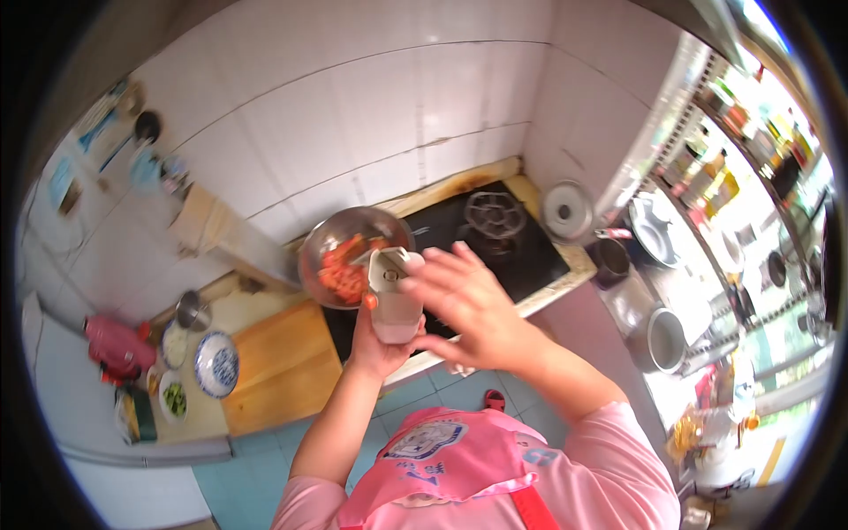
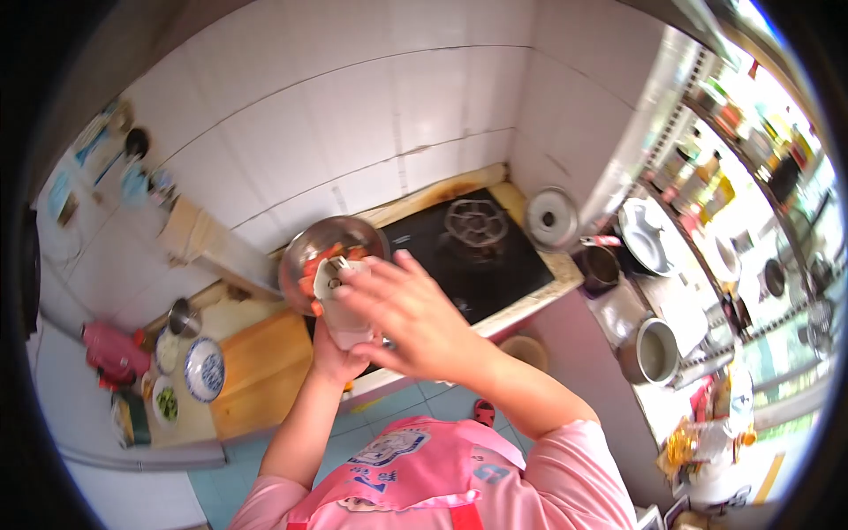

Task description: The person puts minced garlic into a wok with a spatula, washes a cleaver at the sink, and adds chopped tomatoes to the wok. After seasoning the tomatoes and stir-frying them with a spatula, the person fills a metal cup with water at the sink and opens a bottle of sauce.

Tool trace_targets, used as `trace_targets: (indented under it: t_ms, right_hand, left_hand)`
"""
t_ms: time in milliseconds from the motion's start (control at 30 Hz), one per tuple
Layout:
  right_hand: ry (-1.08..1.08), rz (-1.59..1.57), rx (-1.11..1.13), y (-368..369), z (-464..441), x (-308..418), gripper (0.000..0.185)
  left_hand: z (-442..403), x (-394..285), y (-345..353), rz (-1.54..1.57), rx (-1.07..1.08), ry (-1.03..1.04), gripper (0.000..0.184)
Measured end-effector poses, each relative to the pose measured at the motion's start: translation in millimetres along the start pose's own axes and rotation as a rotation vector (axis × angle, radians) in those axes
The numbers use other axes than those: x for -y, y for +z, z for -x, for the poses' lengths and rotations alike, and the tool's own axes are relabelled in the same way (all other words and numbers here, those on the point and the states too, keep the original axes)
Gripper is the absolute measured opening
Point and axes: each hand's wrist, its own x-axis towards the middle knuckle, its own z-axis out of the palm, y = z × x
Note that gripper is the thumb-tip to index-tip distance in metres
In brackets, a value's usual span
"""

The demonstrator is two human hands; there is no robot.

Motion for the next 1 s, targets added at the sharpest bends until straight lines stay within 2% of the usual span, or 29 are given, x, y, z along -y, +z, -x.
trace_targets:
  t_ms: [67, 100, 200, 267, 333, 400, 500, 600, 633, 767, 800, 833, 867, 933, 1000]
  right_hand:
    - [-0.045, 0.099, 0.042, -16.8, 5.2, 2.7, 0.065]
    - [-0.029, 0.153, 0.032, -22.5, 12.5, -3.8, 0.063]
    - [0.037, 0.288, -0.005, -58.4, 38.7, -21.1, 0.064]
    - [0.080, 0.318, -0.026, -77.7, 57.3, -27.9, 0.063]
    - [0.114, 0.347, -0.013, -103.8, 74.6, -37.6, 0.065]
    - [0.144, 0.378, -0.008, -126.5, 95.2, -49.2, 0.066]
    - [0.219, 0.341, -0.024, -162.7, 128.6, -66.9, 0.070]
    - [0.277, 0.358, 0.023, -191.5, 168.1, -92.3, 0.075]
    - [0.334, 0.254, 0.011, -195.1, 180.0, -100.5, 0.080]
    - [0.320, 0.146, -0.088, -229.1, 221.0, -126.8, 0.088]
    - [0.328, 0.144, -0.089, -234.6, 229.8, -131.5, 0.088]
    - [0.379, -0.100, -0.180, -240.4, 237.1, -136.3, 0.091]
    - [0.398, -0.203, -0.193, -245.1, 243.9, -140.8, 0.092]
    - [0.437, -0.408, -0.227, -255.4, 256.2, -148.7, 0.095]
    - [0.592, -0.568, -0.099, -268.6, 263.3, -146.2, 0.086]
  left_hand:
    - [-7.8, 26.5, 27.8, -0.107, -0.055, 0.057, 0.052]
    - [-13.7, 33.0, 32.7, 0.024, -0.042, -0.033, 0.048]
    - [-19.2, 63.8, 23.9, -0.177, -0.126, -0.088, 0.065]
    - [-29.8, 82.2, 29.3, -0.243, 0.001, -0.126, 0.065]
    - [-42.3, 112.2, 49.2, -0.229, -0.190, -0.055, 0.070]
    - [-57.3, 139.0, 64.8, -0.155, -0.212, -0.076, 0.071]
    - [-84.5, 178.0, 67.6, -0.180, -0.098, -0.177, 0.072]
    - [-110.1, 221.8, 84.6, -0.107, -0.108, -0.210, 0.073]
    - [-118.0, 234.7, 88.0, -0.127, -0.095, -0.187, 0.074]
    - [-146.7, 281.2, 107.7, -0.181, -0.126, -0.173, 0.075]
    - [-153.9, 287.3, 103.9, -0.177, -0.029, -0.219, 0.072]
    - [-161.1, 293.1, 106.0, -0.170, 0.072, -0.261, 0.069]
    - [-167.8, 300.8, 111.0, -0.162, 0.177, -0.299, 0.068]
    - [-174.0, 324.5, 123.0, -0.159, 0.132, -0.268, 0.063]
    - [-180.5, 340.4, 130.1, -0.181, 0.023, -0.379, 0.060]
